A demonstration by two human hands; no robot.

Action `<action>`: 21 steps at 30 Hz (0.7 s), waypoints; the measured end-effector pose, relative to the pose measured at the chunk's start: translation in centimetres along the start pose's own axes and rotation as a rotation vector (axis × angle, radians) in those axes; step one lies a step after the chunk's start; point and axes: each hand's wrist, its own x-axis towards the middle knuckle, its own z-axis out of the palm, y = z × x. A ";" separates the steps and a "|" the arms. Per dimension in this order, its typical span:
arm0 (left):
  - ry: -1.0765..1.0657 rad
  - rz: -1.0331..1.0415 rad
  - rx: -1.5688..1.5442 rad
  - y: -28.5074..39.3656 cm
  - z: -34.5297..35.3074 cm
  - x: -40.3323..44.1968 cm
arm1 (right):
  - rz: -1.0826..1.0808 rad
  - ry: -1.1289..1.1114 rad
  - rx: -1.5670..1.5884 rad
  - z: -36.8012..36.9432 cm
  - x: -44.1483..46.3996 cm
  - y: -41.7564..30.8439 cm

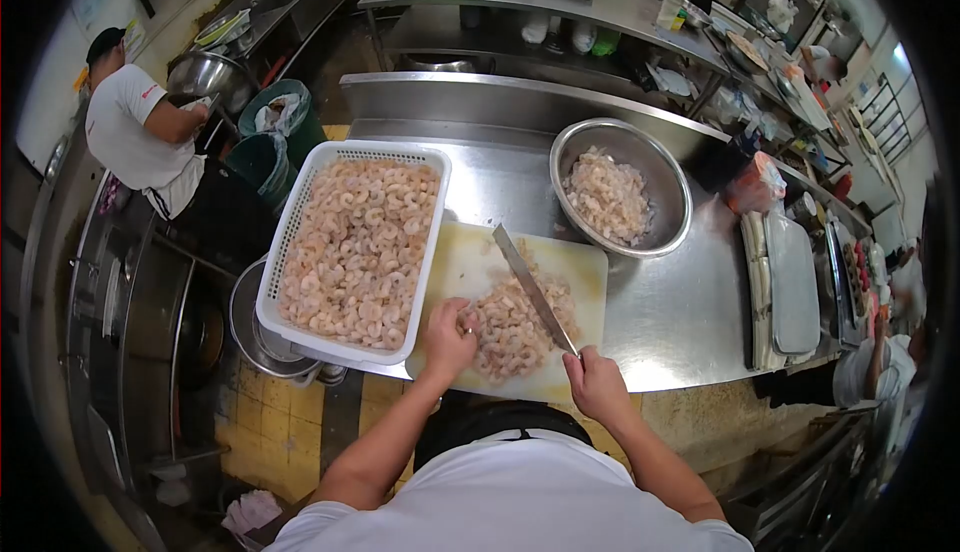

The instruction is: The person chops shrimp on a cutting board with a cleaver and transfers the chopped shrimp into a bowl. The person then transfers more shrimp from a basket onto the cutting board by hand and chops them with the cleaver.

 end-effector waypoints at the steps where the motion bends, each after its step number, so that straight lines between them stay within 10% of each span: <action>1: -0.009 0.051 -0.015 0.0 0.1 -0.4 | -0.022 0.029 -0.020 0.4 0.3 0.4; 21: -0.223 0.317 0.220 2.1 1.1 -3.5 | 0.046 -0.023 0.054 -0.4 -0.3 2.5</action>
